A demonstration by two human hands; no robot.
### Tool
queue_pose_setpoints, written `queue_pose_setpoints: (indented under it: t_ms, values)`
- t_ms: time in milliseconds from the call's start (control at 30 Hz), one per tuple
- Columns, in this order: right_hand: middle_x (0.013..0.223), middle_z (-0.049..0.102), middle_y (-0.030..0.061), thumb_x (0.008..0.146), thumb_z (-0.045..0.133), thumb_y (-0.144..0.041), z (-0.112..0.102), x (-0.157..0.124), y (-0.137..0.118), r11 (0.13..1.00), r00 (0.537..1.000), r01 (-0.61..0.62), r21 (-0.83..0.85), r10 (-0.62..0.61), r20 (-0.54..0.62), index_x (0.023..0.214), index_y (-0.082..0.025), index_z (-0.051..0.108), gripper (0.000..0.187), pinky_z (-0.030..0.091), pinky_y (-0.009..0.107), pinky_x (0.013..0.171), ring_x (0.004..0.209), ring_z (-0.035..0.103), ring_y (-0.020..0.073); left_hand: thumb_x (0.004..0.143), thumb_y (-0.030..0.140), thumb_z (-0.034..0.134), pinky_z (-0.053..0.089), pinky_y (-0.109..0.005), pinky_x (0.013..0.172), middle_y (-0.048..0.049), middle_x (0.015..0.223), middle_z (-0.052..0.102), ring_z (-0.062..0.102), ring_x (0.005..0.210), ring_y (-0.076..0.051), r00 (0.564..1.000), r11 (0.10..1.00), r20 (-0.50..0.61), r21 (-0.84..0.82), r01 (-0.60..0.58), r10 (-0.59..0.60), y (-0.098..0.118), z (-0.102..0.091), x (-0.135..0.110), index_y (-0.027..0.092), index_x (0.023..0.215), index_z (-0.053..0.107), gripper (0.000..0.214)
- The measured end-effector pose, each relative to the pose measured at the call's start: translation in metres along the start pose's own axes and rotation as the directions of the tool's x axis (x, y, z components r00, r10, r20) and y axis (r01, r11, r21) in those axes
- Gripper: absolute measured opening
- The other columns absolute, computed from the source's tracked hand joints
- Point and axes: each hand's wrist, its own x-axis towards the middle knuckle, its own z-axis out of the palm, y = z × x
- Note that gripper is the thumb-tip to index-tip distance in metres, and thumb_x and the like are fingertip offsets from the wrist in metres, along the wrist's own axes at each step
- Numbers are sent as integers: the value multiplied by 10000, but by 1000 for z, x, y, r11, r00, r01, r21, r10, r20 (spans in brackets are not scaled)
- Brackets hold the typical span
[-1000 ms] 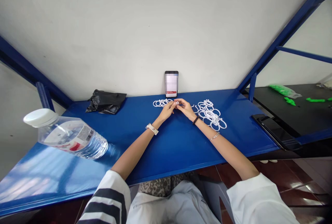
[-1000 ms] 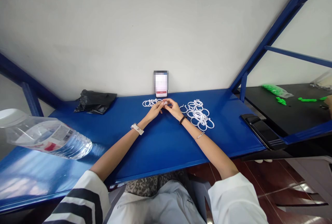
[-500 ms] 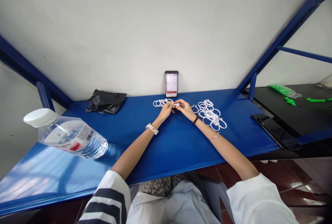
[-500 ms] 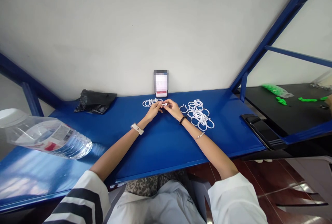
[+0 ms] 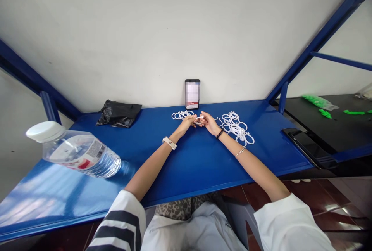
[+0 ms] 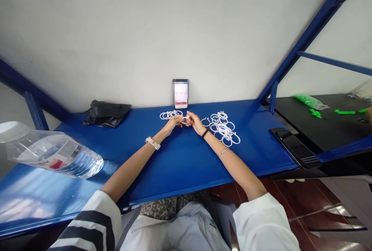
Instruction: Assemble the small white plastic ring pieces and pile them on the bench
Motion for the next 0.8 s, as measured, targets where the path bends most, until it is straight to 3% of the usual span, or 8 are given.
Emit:
queue_pose_setpoints:
  t_ms: [167, 367, 533, 667, 800]
  values:
    - [381, 197, -71, 733, 585, -649, 2, 1, 0, 987, 997, -78, 138, 76, 20, 448, -254, 261, 586, 374, 288, 455, 375, 284, 102, 739, 640, 626, 511, -308, 670, -93, 726, 689, 652, 665, -179, 999, 996, 23, -83, 35, -33, 5, 5, -3, 173, 562, 437, 534]
    - [386, 146, -80, 781, 563, -552, -2, 2, -1, 966, 992, -40, 255, 68, -103, 450, -244, 244, 554, 332, 271, 439, 385, 157, 86, 769, 518, 675, 525, -351, 877, -49, 773, 618, 640, 879, -184, 999, 965, 40, -263, 3, 8, 4, 14, -4, 168, 595, 441, 455]
    - [395, 152, -42, 817, 496, -578, -3, 1, -3, 970, 994, 19, 244, 9, -111, 438, -242, 186, 594, 412, 296, 544, 455, 305, 131, 787, 513, 665, 513, -362, 924, -45, 811, 601, 623, 919, -181, 1000, 951, -2, -308, -16, 16, 7, 12, -4, 162, 608, 465, 442]
    - [440, 247, -35, 796, 520, -571, -2, 0, -2, 969, 998, 10, 247, 5, -59, 461, -241, 355, 498, 436, 314, 589, 489, 347, 140, 769, 533, 678, 528, -350, 830, -26, 705, 572, 627, 771, -162, 999, 947, -47, -322, 3, -19, 6, 9, -4, 164, 607, 455, 461]
    - [583, 508, -10, 774, 552, -518, -3, 0, 1, 974, 992, 15, 227, 13, -122, 668, -224, 578, 314, 455, 309, 643, 532, 423, 136, 753, 538, 691, 519, -312, 789, -16, 685, 568, 634, 765, -154, 991, 949, -130, -316, -13, -29, 1, 8, -2, 156, 645, 492, 444]
